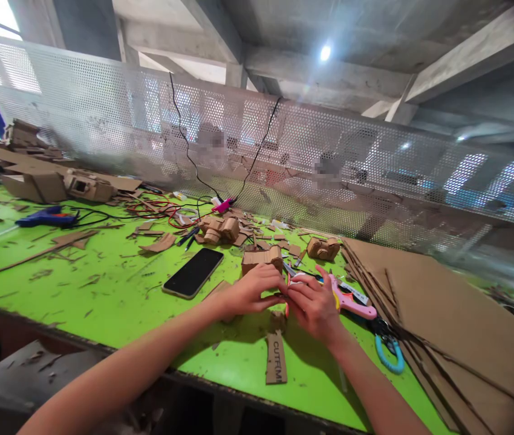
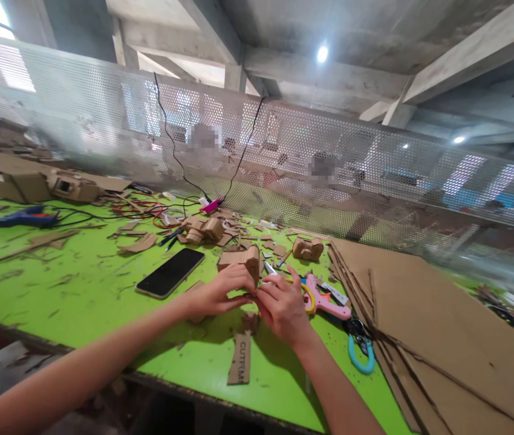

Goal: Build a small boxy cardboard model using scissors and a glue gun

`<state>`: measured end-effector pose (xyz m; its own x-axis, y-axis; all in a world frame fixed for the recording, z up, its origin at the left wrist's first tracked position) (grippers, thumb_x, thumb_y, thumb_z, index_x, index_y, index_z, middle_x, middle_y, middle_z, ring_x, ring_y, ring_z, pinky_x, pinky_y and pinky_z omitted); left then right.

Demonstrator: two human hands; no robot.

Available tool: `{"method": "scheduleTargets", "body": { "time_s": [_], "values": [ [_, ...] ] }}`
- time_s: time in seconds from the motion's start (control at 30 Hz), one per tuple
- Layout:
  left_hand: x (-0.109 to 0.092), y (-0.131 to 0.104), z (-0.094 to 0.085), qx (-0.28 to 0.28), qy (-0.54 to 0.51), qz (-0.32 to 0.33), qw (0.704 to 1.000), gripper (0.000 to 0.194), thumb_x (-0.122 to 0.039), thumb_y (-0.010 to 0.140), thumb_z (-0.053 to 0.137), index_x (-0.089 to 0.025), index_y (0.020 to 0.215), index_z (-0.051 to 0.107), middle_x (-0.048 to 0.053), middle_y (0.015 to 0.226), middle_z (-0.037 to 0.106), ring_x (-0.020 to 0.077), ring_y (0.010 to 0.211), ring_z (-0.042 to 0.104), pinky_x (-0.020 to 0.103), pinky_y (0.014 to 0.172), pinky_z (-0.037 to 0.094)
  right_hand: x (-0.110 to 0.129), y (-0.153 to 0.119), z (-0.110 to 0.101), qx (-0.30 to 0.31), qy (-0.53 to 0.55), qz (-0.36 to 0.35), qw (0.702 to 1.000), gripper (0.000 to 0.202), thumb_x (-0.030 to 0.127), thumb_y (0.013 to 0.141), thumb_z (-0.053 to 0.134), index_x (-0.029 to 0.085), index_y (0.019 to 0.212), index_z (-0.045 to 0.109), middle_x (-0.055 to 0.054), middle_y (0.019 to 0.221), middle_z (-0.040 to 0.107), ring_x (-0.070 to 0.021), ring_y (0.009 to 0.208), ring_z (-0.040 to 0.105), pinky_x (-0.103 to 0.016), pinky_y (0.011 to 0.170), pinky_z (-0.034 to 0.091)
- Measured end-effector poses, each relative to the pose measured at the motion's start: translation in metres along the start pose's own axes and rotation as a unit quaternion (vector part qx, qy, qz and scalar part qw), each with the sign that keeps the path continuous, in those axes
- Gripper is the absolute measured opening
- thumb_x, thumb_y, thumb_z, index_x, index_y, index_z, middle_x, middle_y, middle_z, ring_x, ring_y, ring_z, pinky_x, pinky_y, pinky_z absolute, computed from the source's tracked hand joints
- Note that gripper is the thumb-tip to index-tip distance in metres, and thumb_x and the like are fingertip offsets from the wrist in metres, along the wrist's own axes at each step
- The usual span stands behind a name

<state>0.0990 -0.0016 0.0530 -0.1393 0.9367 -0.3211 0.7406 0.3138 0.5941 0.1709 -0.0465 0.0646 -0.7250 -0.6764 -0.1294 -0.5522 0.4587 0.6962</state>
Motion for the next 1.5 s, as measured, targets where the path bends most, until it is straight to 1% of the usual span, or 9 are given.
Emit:
{"method": "scheduleTargets", "body": {
  "time_s": [0.23,0.57,0.73,0.83,0.97,1.13,1.3,1.37,1.5],
  "values": [
    [0.001,-0.001,-0.006,-0.044,-0.041,-0.005,0.998,0.025,-0.037,0.092,0.049,-0.017,0.086,0.062,0.005,0.08,0.063,0.0181,0.082,0.055,0.031,0.078,0.04,0.005,0.002,-0.003,-0.001,0.003,-0.019,1.0,0.018,0.017,0.089,0.056,0.026,0.1,0.067,0.001,0.092,0.074,-0.0203,0.1,0.062,-0.053,0.111,0.013],
    [0.008,-0.004,-0.009,-0.079,-0.045,-0.03,0.995,0.031,-0.04,0.091,0.051,-0.017,0.075,0.064,0.004,0.068,0.063,0.0164,0.071,0.055,0.03,0.071,0.041,0.001,0.001,0.0,0.001,0.013,-0.005,1.0,0.013,0.02,0.089,0.058,0.027,0.094,0.068,0.002,0.089,0.074,-0.0186,0.096,0.063,-0.051,0.11,0.018],
    [0.011,-0.002,-0.006,-0.052,-0.097,0.005,0.994,0.033,-0.044,0.089,0.054,-0.016,0.076,0.067,0.004,0.068,0.064,0.0149,0.069,0.057,0.028,0.068,0.042,0.001,0.0,0.003,0.001,0.017,-0.007,1.0,0.011,0.022,0.088,0.058,0.026,0.093,0.067,0.002,0.088,0.074,-0.0187,0.093,0.064,-0.052,0.111,0.017],
    [0.011,-0.003,-0.005,-0.058,-0.105,0.009,0.993,0.032,-0.044,0.089,0.055,-0.016,0.082,0.069,0.004,0.071,0.066,0.015,0.072,0.058,0.027,0.069,0.044,0.001,0.001,0.002,-0.005,0.018,0.003,1.0,0.007,0.021,0.087,0.059,0.023,0.09,0.066,0.001,0.085,0.073,-0.019,0.091,0.064,-0.053,0.111,0.016],
    [0.011,-0.004,-0.01,-0.081,-0.082,-0.024,0.993,0.036,-0.045,0.09,0.052,-0.015,0.079,0.069,0.005,0.069,0.066,0.0144,0.068,0.058,0.026,0.065,0.044,0.003,0.002,0.002,-0.003,0.021,0.004,1.0,0.007,0.022,0.088,0.058,0.023,0.09,0.064,0.0,0.084,0.073,-0.0196,0.089,0.063,-0.054,0.11,0.017],
    [0.011,-0.002,-0.012,-0.074,-0.126,-0.05,0.988,0.034,-0.045,0.086,0.059,-0.014,0.074,0.069,0.004,0.065,0.068,0.012,0.06,0.059,0.023,0.06,0.044,0.004,0.001,0.004,0.002,0.049,0.007,0.999,0.009,0.02,0.087,0.056,0.024,0.094,0.061,-0.001,0.088,0.071,-0.02,0.089,0.063,-0.054,0.11,0.019],
    [0.026,-0.009,-0.015,-0.158,-0.11,-0.104,0.976,0.023,-0.032,0.092,0.051,-0.014,0.091,0.065,0.004,0.076,0.069,0.0112,0.062,0.06,0.021,0.058,0.046,-0.011,-0.002,0.001,-0.034,0.067,0.066,0.995,0.007,0.019,0.086,0.054,0.021,0.091,0.058,-0.001,0.081,0.068,-0.0194,0.079,0.063,-0.051,0.103,0.028],
    [0.023,-0.011,-0.014,-0.175,-0.07,-0.09,0.978,0.017,-0.028,0.09,0.054,-0.014,0.093,0.064,0.004,0.079,0.068,0.0112,0.063,0.059,0.022,0.058,0.047,-0.015,-0.003,-0.003,-0.063,0.059,0.092,0.992,0.003,0.02,0.086,0.055,0.021,0.087,0.057,-0.001,0.076,0.067,-0.0188,0.074,0.061,-0.049,0.099,0.032],
    [-0.002,-0.01,-0.016,-0.191,0.038,0.0,0.981,0.014,-0.022,0.088,0.056,-0.016,0.097,0.065,0.006,0.082,0.071,0.0138,0.072,0.064,0.025,0.066,0.051,-0.013,-0.003,-0.01,-0.093,0.033,0.105,0.99,0.005,0.021,0.087,0.056,0.021,0.082,0.056,0.001,0.071,0.064,-0.0174,0.069,0.059,-0.047,0.095,0.034]
  ]
}}
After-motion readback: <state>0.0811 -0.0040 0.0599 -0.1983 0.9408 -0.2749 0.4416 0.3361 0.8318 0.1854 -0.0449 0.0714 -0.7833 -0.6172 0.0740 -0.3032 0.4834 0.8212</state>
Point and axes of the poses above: each hand's wrist, its own y-axis towards the middle knuckle, its own z-axis out of the palm, x = y × z, the point moved 10 cm from there along y, towards the middle knuckle
